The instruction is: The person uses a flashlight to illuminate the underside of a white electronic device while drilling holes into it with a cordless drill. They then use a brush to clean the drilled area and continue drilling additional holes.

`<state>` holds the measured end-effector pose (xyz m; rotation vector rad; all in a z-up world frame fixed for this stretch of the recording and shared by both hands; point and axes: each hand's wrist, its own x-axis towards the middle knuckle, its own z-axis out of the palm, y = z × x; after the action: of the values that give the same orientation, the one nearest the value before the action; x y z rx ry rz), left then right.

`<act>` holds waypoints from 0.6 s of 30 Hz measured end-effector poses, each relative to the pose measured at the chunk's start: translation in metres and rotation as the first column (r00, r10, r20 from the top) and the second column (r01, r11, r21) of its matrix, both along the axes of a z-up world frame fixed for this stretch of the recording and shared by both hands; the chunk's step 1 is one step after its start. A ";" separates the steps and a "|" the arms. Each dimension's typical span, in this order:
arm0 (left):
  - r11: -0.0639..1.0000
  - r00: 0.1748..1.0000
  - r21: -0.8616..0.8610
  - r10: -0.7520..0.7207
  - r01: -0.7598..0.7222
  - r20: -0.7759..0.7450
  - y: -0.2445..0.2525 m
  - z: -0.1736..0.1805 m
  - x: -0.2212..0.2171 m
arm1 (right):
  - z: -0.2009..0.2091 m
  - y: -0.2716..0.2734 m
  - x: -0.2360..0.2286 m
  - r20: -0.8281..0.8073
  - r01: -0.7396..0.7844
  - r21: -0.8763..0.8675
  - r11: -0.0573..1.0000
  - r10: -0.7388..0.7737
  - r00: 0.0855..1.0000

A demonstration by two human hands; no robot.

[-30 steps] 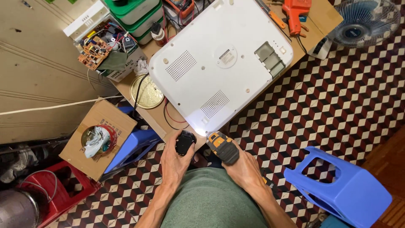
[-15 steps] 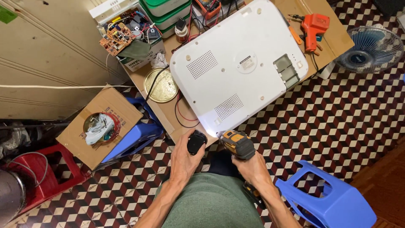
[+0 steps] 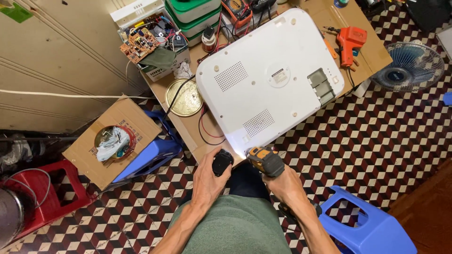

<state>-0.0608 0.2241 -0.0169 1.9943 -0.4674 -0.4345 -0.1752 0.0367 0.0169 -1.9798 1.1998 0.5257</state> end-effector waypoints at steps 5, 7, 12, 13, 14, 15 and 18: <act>1.000 1.000 0.014 0.002 -0.002 0.016 -0.005 -0.002 0.005 | 0.004 -0.003 -0.002 0.033 -0.162 -0.076 0.984 0.165 0.986; 1.000 1.000 -0.020 -0.013 0.013 -0.016 -0.009 0.001 0.008 | 0.007 -0.006 -0.004 -0.020 -0.241 -0.060 0.969 0.240 0.971; 0.999 0.999 0.033 -0.031 0.032 -0.032 -0.025 0.000 0.012 | -0.012 -0.010 -0.010 0.014 -0.169 -0.046 0.985 0.170 0.985; 0.998 0.998 0.053 -0.037 0.039 -0.052 -0.028 0.001 0.013 | -0.014 -0.010 -0.010 0.016 -0.170 -0.053 0.984 0.171 0.985; 0.998 0.998 0.052 -0.037 0.040 -0.049 -0.030 0.000 0.013 | -0.019 -0.011 -0.012 0.020 -0.169 -0.055 0.984 0.170 0.985; 0.998 0.997 0.045 -0.048 0.050 -0.058 -0.032 -0.001 0.014 | -0.024 -0.011 -0.013 0.033 -0.148 -0.026 0.989 0.149 0.988; 0.998 0.997 0.038 -0.055 0.057 -0.060 -0.036 -0.001 0.017 | -0.023 -0.009 -0.010 0.047 -0.118 0.006 0.993 0.117 0.992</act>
<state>-0.0441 0.1877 -0.0175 2.0050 -0.4820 -0.5401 -0.1852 0.0278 -0.0057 -2.0531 1.0554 0.5397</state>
